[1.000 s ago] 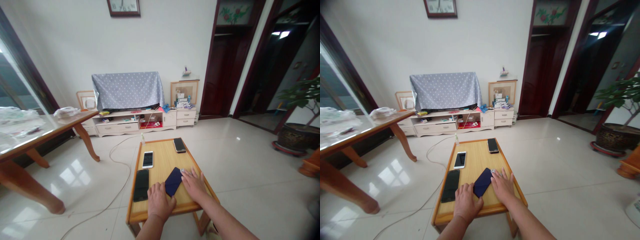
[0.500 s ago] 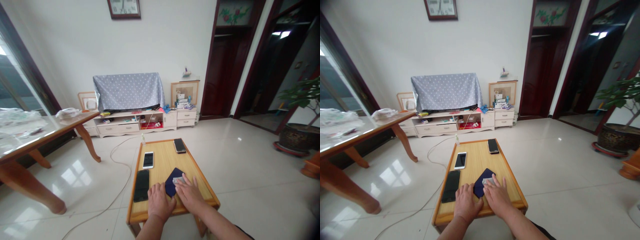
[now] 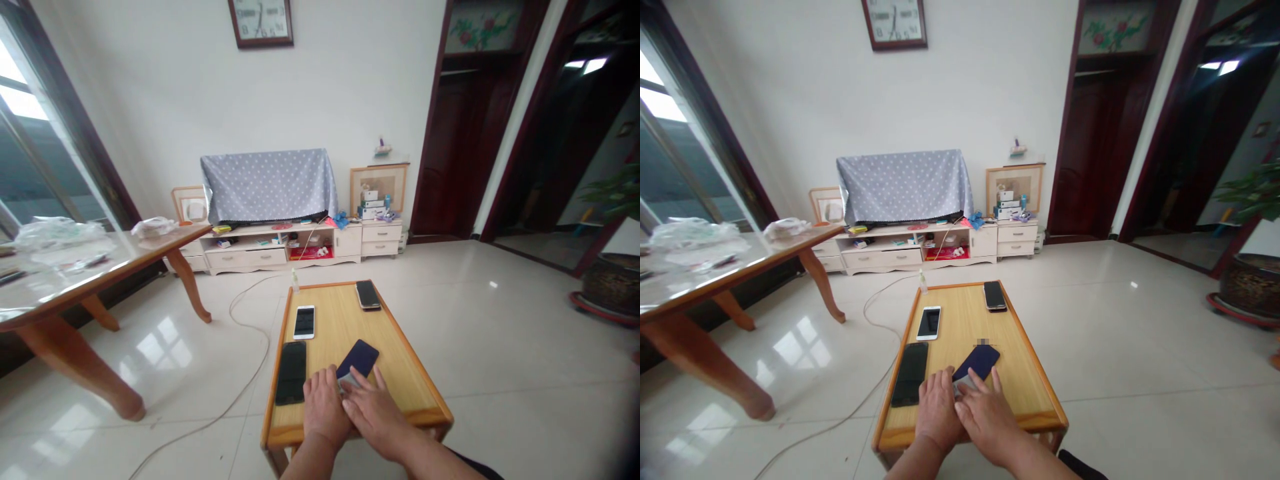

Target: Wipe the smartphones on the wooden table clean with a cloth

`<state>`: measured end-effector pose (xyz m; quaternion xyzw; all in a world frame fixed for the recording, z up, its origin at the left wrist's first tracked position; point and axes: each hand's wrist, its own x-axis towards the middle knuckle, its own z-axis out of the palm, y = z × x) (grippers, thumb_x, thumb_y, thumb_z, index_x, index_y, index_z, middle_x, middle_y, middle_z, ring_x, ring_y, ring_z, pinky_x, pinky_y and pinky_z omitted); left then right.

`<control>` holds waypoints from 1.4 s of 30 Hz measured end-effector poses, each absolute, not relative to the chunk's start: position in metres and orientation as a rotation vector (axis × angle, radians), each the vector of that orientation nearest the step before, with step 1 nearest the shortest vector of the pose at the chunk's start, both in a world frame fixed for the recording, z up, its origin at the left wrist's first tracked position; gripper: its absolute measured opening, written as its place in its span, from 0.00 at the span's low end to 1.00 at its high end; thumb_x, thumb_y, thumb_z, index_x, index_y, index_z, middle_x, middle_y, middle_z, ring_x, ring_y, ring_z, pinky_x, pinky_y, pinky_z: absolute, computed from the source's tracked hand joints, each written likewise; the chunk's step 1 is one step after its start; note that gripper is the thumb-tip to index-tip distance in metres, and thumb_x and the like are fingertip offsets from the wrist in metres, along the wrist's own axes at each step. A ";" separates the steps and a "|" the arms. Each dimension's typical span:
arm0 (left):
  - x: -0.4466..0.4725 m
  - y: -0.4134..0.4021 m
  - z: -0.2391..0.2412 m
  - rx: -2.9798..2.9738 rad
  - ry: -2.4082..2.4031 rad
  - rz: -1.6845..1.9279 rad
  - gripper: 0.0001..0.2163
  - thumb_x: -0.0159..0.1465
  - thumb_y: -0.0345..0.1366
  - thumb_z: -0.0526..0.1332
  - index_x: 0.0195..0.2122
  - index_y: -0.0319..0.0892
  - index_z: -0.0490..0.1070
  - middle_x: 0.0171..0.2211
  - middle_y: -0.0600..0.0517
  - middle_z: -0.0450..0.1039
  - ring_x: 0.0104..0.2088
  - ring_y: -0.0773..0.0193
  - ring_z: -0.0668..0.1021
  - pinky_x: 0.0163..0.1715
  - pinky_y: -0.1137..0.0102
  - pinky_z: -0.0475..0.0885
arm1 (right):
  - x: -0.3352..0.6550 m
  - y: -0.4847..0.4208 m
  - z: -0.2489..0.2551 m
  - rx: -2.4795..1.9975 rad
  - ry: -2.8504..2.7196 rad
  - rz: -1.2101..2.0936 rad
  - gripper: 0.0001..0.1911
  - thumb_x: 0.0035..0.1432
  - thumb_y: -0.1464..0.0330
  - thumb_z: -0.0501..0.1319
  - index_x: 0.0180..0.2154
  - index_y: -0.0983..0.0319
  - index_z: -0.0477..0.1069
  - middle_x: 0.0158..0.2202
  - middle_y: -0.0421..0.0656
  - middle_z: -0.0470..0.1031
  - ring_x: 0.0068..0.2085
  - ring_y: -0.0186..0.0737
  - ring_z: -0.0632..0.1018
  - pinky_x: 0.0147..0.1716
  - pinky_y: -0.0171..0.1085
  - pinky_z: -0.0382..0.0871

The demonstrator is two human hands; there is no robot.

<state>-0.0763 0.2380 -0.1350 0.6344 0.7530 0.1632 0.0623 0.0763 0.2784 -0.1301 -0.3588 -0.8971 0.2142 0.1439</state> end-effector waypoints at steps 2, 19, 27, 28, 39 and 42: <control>-0.076 0.238 -0.134 1.914 2.290 0.495 0.25 0.61 0.41 0.57 0.59 0.42 0.63 0.52 0.43 0.71 0.54 0.51 0.68 0.58 0.59 0.55 | 0.074 0.282 -0.130 -1.109 -2.556 0.612 0.26 0.73 0.59 0.38 0.56 0.48 0.72 0.62 0.36 0.70 0.70 0.49 0.54 0.67 0.63 0.29; -0.076 0.240 -0.137 1.922 2.293 0.555 0.29 0.56 0.47 0.61 0.58 0.41 0.64 0.51 0.43 0.71 0.54 0.49 0.69 0.56 0.59 0.55 | 0.068 0.317 -0.137 -1.447 -2.411 0.489 0.24 0.70 0.61 0.43 0.61 0.51 0.68 0.65 0.40 0.65 0.71 0.56 0.49 0.64 0.68 0.27; -0.077 0.241 -0.140 1.926 2.292 0.559 0.30 0.56 0.49 0.61 0.59 0.41 0.63 0.53 0.43 0.71 0.55 0.49 0.68 0.56 0.59 0.55 | 0.063 0.336 -0.135 -1.450 -2.473 0.483 0.25 0.71 0.61 0.41 0.62 0.47 0.65 0.66 0.38 0.63 0.71 0.52 0.48 0.64 0.67 0.28; -0.077 0.241 -0.140 1.927 2.293 0.557 0.31 0.55 0.48 0.62 0.59 0.41 0.64 0.53 0.43 0.71 0.55 0.48 0.68 0.57 0.59 0.55 | 0.065 0.345 -0.133 -1.544 -2.423 0.476 0.25 0.71 0.61 0.41 0.63 0.48 0.65 0.67 0.39 0.62 0.71 0.53 0.47 0.63 0.68 0.29; -0.077 0.240 -0.138 1.938 2.295 0.526 0.28 0.59 0.49 0.59 0.59 0.41 0.64 0.53 0.43 0.71 0.54 0.50 0.69 0.57 0.59 0.55 | 0.056 0.326 -0.144 -1.295 -2.504 0.497 0.24 0.71 0.60 0.42 0.62 0.47 0.65 0.66 0.37 0.65 0.70 0.51 0.52 0.65 0.66 0.26; -0.077 0.240 -0.137 1.940 2.298 0.484 0.32 0.56 0.49 0.62 0.60 0.41 0.63 0.54 0.42 0.70 0.56 0.48 0.68 0.58 0.59 0.54 | 0.064 0.334 -0.139 -1.534 -2.368 0.491 0.25 0.71 0.59 0.41 0.64 0.50 0.63 0.67 0.40 0.61 0.71 0.55 0.50 0.64 0.69 0.29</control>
